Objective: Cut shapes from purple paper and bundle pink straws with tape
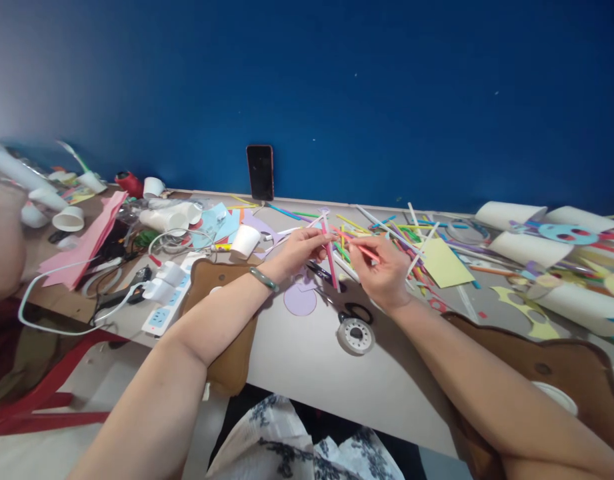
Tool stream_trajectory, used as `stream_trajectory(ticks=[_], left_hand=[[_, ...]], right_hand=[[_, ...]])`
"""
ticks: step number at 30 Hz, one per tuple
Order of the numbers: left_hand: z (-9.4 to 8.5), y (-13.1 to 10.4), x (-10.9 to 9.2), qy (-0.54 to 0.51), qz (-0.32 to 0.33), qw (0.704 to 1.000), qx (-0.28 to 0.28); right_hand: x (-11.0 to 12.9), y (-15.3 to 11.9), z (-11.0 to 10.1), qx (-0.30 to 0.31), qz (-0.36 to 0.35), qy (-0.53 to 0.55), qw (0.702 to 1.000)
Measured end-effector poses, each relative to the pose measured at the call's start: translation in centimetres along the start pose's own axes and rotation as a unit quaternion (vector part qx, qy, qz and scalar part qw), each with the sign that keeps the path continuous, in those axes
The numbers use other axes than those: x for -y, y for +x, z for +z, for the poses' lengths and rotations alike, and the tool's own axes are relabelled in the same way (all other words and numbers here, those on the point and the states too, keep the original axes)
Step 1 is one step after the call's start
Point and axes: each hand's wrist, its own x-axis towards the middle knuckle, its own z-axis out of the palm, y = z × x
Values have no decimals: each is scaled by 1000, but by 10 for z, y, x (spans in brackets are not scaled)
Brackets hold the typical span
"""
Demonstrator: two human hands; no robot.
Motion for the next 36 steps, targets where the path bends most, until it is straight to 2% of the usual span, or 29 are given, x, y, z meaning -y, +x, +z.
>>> stream_trajectory(ticks=[4,11,13,15,18,21,25,29,36], left_hand=[[-2,3,2,-31,11,999,13],[-4,5,-3,-40,37,998,-32],[-6,7,-3,-34,50,997,-42],[-7,8,-3,-29,53,997,-40],[-8,8,-3,-12,55,998,-23],[-8,5,-4,8,64,998,-10],[-9,3,-5,24,74,997,-2],[-9,3,-6,22,80,997,9],[-9,4,-7,23,72,997,16]], right_hand=[[-5,-8,6,59,-45,-42,996],[-4,-10,14,131,-58,-26,989],[-3,-11,15,141,-14,10,990],[-3,-11,17,150,60,68,984],[-5,-8,17,179,169,155,957],[-9,-4,16,209,242,212,923],[-14,-2,15,255,285,252,889],[-14,0,14,285,305,272,867],[-8,1,13,291,350,288,843]])
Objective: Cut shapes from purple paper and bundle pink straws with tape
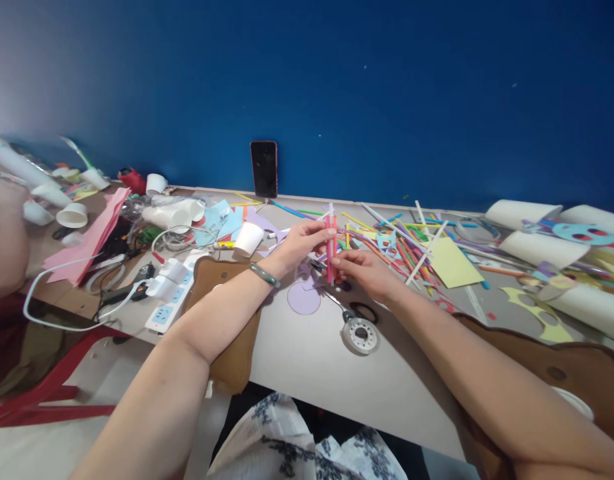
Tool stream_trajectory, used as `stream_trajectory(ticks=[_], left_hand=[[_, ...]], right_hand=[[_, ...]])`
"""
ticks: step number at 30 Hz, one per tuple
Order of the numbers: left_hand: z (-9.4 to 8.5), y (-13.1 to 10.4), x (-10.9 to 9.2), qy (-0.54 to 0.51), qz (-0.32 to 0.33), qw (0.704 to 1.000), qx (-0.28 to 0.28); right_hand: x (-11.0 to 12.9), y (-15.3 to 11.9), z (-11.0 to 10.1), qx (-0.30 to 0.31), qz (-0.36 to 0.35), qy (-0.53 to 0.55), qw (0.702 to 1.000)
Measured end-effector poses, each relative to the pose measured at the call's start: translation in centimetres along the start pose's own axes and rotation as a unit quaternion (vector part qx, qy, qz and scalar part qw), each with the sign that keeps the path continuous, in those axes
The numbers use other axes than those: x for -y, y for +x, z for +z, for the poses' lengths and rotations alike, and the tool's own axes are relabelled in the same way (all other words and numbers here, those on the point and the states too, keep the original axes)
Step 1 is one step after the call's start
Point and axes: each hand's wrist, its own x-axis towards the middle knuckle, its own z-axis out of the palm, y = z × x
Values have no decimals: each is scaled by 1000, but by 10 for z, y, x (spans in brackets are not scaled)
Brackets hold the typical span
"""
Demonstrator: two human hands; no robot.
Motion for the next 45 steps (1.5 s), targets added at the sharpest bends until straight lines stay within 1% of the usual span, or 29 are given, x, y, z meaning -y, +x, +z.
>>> stream_trajectory(ticks=[4,11,14,17,22,30,40,45], left_hand=[[0,1,0,-7,-1,1000,7],[-1,1,2,12,2,1000,9],[-2,2,4,23,13,1000,15],[-2,2,6,35,23,999,18],[-1,1,7,31,8,999,12],[-1,1,9,49,11,999,16],[-2,0,7,99,10,995,31],[0,0,7,100,5,995,14]], right_hand=[[-2,0,-1,13,4,4,1000],[-6,1,-3,34,1,12,999],[-6,1,-3,37,-4,3,999],[-5,1,-3,28,-7,-14,999],[-6,2,-3,10,-10,-33,999],[-5,2,-1,-2,-5,-22,1000],[-3,1,0,-2,-8,-23,1000],[-4,1,0,2,-7,-23,1000]])
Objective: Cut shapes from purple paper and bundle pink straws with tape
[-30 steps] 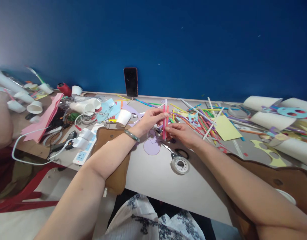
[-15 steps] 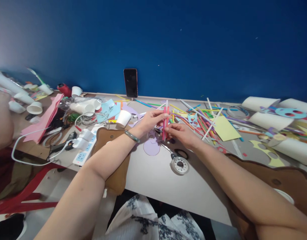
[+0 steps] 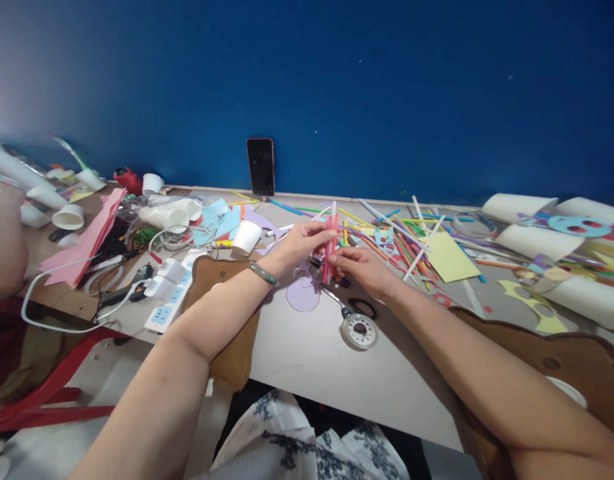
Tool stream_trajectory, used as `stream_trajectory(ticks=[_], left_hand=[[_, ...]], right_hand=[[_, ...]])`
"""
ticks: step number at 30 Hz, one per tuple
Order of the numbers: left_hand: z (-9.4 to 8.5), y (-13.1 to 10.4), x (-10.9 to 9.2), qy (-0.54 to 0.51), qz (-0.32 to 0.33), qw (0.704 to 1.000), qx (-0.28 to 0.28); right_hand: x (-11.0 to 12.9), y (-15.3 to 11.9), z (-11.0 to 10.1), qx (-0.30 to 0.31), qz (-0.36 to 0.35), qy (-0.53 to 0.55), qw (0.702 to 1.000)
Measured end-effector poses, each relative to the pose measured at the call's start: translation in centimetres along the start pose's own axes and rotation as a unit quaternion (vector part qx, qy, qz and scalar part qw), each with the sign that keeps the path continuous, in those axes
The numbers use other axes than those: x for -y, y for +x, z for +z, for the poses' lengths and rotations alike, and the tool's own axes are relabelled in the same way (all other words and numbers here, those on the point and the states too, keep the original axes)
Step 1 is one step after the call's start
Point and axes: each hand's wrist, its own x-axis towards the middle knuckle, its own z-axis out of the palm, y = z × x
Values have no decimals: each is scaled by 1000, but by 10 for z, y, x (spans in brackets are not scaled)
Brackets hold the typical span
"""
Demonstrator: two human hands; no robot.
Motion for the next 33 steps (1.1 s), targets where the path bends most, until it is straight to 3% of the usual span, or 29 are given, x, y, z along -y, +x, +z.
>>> stream_trajectory(ticks=[13,33], left_hand=[[4,-1,-4,-23,17,1000,-9],[3,-2,0,-25,19,1000,0]], right_hand=[[1,0,2,9,39,30,999],[-5,2,0,4,10,-5,1000]])
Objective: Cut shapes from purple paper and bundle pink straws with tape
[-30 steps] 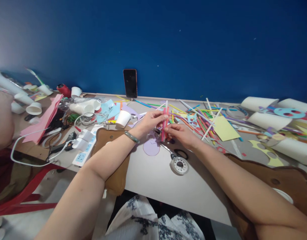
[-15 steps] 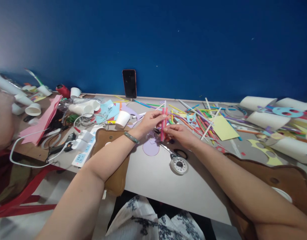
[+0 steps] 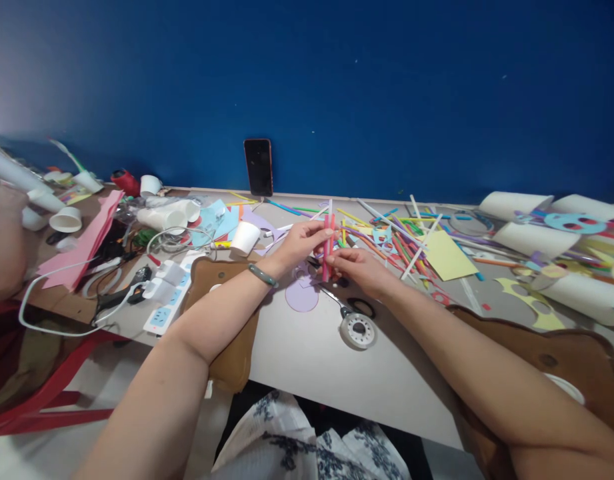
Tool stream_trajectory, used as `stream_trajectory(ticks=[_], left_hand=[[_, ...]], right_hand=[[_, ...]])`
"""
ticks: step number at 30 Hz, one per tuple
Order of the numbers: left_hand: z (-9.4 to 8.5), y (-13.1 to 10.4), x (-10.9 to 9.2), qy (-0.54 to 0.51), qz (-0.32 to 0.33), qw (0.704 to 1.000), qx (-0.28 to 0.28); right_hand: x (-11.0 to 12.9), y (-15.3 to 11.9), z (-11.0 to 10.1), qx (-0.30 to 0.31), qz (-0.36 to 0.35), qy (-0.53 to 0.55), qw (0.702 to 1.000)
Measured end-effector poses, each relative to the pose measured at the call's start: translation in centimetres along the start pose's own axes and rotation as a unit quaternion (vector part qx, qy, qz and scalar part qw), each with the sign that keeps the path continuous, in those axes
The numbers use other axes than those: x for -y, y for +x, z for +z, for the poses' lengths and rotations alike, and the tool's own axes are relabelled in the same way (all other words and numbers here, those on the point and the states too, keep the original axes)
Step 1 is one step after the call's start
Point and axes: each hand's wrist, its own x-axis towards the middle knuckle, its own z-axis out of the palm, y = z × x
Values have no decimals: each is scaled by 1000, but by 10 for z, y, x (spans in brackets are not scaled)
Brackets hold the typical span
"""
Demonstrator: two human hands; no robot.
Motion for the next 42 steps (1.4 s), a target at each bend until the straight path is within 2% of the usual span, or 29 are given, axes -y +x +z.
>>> stream_trajectory(ticks=[4,8,25,32,38,42], left_hand=[[2,-2,0,-12,-38,999,13],[5,-5,-2,-17,-60,998,2],[13,-8,-1,-46,-76,996,-17],[12,-7,0,-39,-48,997,-41],[13,-10,-1,-84,-97,991,-37],[12,-7,-1,-75,-60,993,-63]], right_hand=[[3,0,1,-14,-15,-9,1000],[5,-1,1,0,-14,-16,1000],[-4,2,-2,16,-34,-37,999],[1,1,-1,15,-57,-72,996],[2,-1,2,9,-34,-83,996],[-1,0,1,9,-22,-85,996]])
